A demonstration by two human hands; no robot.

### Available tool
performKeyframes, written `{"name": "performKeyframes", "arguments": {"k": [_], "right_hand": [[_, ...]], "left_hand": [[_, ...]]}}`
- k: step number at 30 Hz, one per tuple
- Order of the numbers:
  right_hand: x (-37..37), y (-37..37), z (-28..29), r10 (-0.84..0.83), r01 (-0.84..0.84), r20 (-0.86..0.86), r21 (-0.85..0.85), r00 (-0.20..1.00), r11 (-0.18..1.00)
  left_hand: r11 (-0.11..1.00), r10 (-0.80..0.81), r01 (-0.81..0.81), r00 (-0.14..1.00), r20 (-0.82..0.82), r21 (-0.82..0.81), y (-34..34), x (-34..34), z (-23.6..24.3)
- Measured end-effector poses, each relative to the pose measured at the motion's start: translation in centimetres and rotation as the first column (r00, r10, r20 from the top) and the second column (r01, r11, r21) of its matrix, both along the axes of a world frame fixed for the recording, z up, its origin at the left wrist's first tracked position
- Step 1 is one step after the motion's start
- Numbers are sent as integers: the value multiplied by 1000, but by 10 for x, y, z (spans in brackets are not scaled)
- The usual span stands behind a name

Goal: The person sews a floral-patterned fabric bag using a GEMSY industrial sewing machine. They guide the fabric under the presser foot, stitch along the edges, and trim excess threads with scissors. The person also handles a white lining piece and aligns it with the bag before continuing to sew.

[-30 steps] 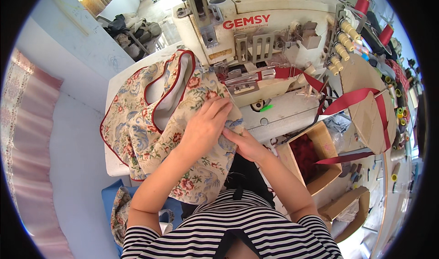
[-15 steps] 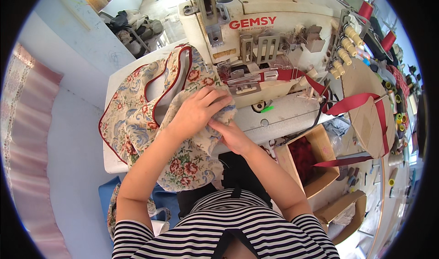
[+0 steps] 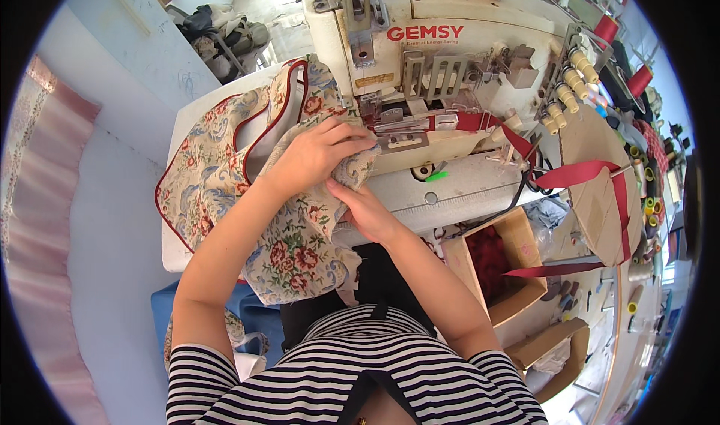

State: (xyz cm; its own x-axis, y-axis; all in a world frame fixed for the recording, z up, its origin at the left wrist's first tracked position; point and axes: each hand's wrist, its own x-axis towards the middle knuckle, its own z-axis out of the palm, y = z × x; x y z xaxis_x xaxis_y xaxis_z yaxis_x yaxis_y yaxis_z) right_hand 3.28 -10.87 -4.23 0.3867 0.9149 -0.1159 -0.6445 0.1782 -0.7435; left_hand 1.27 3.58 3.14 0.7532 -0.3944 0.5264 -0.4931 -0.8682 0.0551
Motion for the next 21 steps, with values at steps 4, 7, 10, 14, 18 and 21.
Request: {"name": "performKeyframes", "arguments": {"k": [4, 7, 10, 14, 18, 21], "right_hand": [[0, 1, -3, 29, -28, -3, 18, 1000, 999], [1, 3, -11, 44, -45, 34, 38, 998, 998], [0, 0, -12, 19, -20, 74, 16, 997, 1000], [4, -7, -18, 4, 2, 154, -42, 988, 999], [9, -20, -6, 35, -24, 181, -61, 983, 998], [14, -27, -6, 97, -74, 218, -110, 971, 991]], "left_hand": [[999, 43, -43, 999, 6, 33, 3, 3, -2], [1000, 29, -29, 999, 31, 11, 4, 4, -3], [998, 54, -55, 998, 34, 30, 5, 4, -5], [993, 106, -108, 993, 46, 40, 2, 4, -9], [983, 173, -175, 984, 34, 53, -2, -1, -10], [979, 203, -202, 979, -12, 37, -10, -2, -8]]}}
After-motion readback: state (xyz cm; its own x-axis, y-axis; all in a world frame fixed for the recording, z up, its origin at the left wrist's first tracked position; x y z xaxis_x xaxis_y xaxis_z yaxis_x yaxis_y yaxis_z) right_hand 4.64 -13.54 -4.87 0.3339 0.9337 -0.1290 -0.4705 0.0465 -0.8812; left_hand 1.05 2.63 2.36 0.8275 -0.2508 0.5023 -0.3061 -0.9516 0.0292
